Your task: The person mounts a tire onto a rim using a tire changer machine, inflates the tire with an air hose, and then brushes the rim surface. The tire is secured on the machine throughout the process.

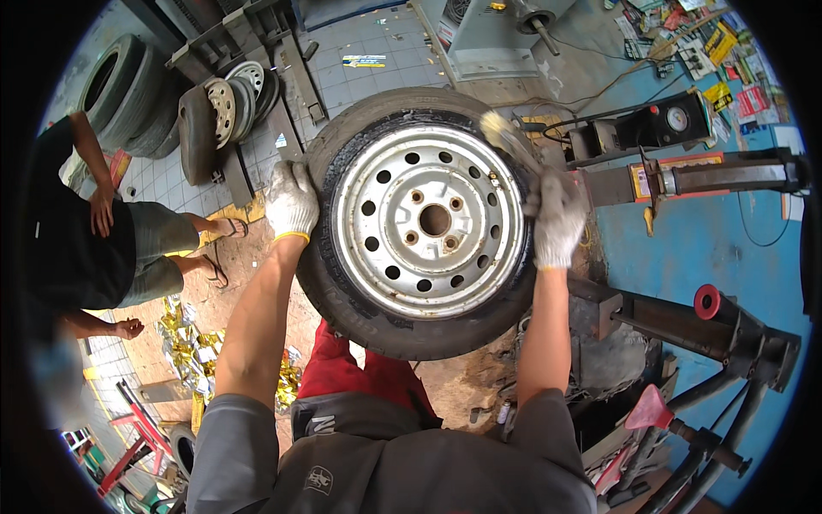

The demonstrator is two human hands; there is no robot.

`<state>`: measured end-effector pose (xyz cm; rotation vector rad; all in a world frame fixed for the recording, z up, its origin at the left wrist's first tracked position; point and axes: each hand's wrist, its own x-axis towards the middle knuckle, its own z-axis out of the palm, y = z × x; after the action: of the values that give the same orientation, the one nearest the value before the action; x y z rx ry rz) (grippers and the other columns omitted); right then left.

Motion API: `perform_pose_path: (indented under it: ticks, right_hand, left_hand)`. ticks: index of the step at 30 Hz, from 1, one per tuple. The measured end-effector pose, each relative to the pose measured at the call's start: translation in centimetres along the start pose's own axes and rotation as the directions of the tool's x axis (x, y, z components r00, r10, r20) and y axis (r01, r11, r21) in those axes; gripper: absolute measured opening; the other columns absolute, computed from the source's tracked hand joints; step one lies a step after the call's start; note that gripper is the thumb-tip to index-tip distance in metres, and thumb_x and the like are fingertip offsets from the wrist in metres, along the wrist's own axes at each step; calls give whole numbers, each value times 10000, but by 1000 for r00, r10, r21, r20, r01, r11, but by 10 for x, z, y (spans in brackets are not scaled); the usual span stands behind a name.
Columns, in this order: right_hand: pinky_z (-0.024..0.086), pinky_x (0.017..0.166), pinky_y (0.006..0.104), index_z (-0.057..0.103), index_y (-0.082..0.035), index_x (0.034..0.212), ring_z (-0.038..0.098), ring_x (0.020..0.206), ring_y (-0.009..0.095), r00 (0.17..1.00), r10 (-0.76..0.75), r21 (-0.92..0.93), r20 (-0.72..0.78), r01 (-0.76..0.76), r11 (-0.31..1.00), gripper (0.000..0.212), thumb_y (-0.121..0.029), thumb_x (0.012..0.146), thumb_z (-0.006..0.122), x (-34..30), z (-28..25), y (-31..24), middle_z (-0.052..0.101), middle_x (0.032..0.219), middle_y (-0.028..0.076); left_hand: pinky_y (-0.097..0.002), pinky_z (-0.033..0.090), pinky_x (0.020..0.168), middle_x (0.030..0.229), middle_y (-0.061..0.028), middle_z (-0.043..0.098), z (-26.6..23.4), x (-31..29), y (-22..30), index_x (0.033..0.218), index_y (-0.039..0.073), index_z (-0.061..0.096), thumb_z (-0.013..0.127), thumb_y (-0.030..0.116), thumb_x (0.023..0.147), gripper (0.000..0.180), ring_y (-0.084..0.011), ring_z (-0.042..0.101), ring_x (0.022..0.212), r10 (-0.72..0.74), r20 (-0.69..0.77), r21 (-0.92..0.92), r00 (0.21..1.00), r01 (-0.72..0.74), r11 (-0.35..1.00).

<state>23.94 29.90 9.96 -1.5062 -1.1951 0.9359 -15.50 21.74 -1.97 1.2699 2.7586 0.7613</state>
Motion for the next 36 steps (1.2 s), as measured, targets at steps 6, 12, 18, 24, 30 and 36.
perform_pose_path:
  ticks: [6,12,18,24,30,36]
  right_hand:
    - [577,720,364,746,44,1204,726,760,206,981,-64,-254,182,110,961,440,-337,992,685,42,67,10,781,949,165]
    - [562,960,424,753,32,1232,759,1056,382,990,-115,-488,87,143,861,503,-401,984,695,36,32,5,786,1118,271]
    - [574,930,401,770,17,1202,774,1036,326,990,-139,-504,-36,102,858,415,-341,1012,679,15,0,-21,797,1110,236]
    - [558,992,398,764,3,1244,754,1135,366,981,-127,-458,144,180,871,465,-392,1024,658,29,27,-28,782,1197,242]
    - [584,933,440,794,-18,1154,768,1048,393,991,-129,-789,34,106,605,519,-490,986,655,6,-24,-28,797,1044,232]
    - [582,907,420,793,-7,1160,785,1005,360,979,-205,-480,-15,173,860,441,-400,1007,664,-10,-28,-34,800,1052,238]
  left_hand:
    - [-554,542,917,1125,-267,736,-1,1,1,1221,45,657,482,384,1123,394,-484,703,1019,41,0,-91,999,-40,995]
    - [-580,530,915,1115,-284,734,4,-1,-6,1230,33,645,480,385,1126,402,-517,690,1011,56,-23,-121,998,-58,991]
    - [-565,537,919,1107,-277,738,6,-1,-9,1216,32,648,474,391,1127,408,-498,698,1019,44,-28,-111,999,-47,993]
    - [-530,546,932,1126,-246,741,3,2,-2,1218,49,670,491,392,1123,398,-461,707,1038,36,-5,-74,999,-36,997]
    - [-535,540,964,1211,-265,717,2,2,-4,1250,25,665,469,397,1121,440,-471,693,1100,-23,48,-38,999,24,999]
    - [-548,537,974,1207,-267,730,6,5,-7,1251,36,673,475,405,1112,440,-484,696,1098,23,15,-38,1000,-23,999]
